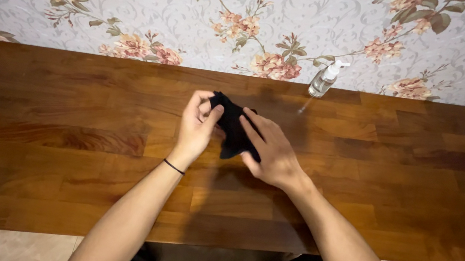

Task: The person folds a black cloth by hand on a wooden surface, using a spray bottle to dampen the cloth between different folding steps.

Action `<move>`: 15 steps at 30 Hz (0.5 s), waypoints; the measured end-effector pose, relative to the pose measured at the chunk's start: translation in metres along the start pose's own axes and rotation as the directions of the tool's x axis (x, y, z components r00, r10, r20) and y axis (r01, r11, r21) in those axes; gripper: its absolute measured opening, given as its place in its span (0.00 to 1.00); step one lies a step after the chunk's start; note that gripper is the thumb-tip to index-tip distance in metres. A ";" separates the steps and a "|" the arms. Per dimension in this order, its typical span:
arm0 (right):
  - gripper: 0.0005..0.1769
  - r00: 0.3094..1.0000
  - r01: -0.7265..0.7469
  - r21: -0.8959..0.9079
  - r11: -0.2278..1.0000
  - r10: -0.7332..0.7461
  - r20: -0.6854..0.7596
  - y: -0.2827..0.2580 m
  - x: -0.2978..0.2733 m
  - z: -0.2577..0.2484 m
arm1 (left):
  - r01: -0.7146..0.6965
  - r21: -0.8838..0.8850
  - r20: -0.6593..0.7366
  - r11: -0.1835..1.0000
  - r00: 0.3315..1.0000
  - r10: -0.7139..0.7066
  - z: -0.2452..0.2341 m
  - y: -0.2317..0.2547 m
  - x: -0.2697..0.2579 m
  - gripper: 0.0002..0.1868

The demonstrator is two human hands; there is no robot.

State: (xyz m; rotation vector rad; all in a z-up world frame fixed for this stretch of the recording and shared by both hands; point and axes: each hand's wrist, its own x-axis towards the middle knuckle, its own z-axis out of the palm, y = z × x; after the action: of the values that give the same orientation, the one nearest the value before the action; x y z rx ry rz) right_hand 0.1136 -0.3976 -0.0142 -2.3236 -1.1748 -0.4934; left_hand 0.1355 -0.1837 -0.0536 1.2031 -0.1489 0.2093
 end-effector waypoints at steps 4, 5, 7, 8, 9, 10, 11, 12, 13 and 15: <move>0.29 0.982 0.089 -0.032 0.995 -0.094 -0.164 0.002 -0.001 -0.006 | -0.057 0.139 -0.035 0.989 0.997 0.062 -0.005 0.012 -0.001 0.22; 0.26 0.966 0.107 0.002 0.994 -0.104 -0.238 0.003 -0.002 -0.007 | -0.023 0.173 -0.036 0.985 0.999 0.030 -0.007 0.012 0.000 0.18; 0.25 0.954 0.083 0.031 0.996 -0.070 -0.290 0.006 -0.005 -0.010 | 0.008 0.207 -0.039 0.978 0.999 0.000 -0.011 0.012 0.000 0.16; 0.24 0.940 0.058 0.062 0.996 -0.033 -0.339 0.009 -0.007 -0.011 | -0.046 0.349 -0.011 0.936 0.999 0.053 -0.013 0.012 -0.003 0.13; 0.24 0.940 0.058 0.062 0.996 -0.033 -0.339 0.011 -0.009 -0.011 | -0.099 0.481 0.024 0.871 0.995 0.099 -0.013 0.013 -0.005 0.14; 0.21 0.933 0.032 0.119 0.992 0.014 -0.361 0.015 -0.011 -0.011 | -0.099 0.480 0.024 0.871 0.995 0.099 -0.013 0.015 -0.008 0.14; 0.19 0.923 0.007 0.175 0.985 0.061 -0.381 0.018 -0.013 -0.010 | -0.105 0.506 0.059 0.856 0.994 0.087 -0.012 0.018 -0.010 0.17; 0.19 0.922 0.007 0.174 0.985 0.061 -0.382 0.022 -0.015 -0.010 | -0.113 0.531 0.094 0.840 0.993 0.074 -0.011 0.022 -0.011 0.20; 0.19 0.911 -0.006 0.197 0.980 0.087 -0.404 0.025 -0.017 -0.009 | -0.113 0.530 0.095 0.840 0.993 0.073 -0.008 0.026 -0.012 0.20; 0.19 0.899 -0.019 0.221 0.975 0.114 -0.424 0.030 -0.022 -0.008 | -0.403 0.683 0.288 0.609 0.915 0.282 -0.004 0.032 -0.013 0.20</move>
State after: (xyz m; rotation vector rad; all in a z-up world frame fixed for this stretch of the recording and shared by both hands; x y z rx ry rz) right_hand 0.1247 -0.4312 -0.0269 -1.9290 -0.8799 -0.7746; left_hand 0.1158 -0.1704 -0.0291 2.0090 -0.4716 0.5592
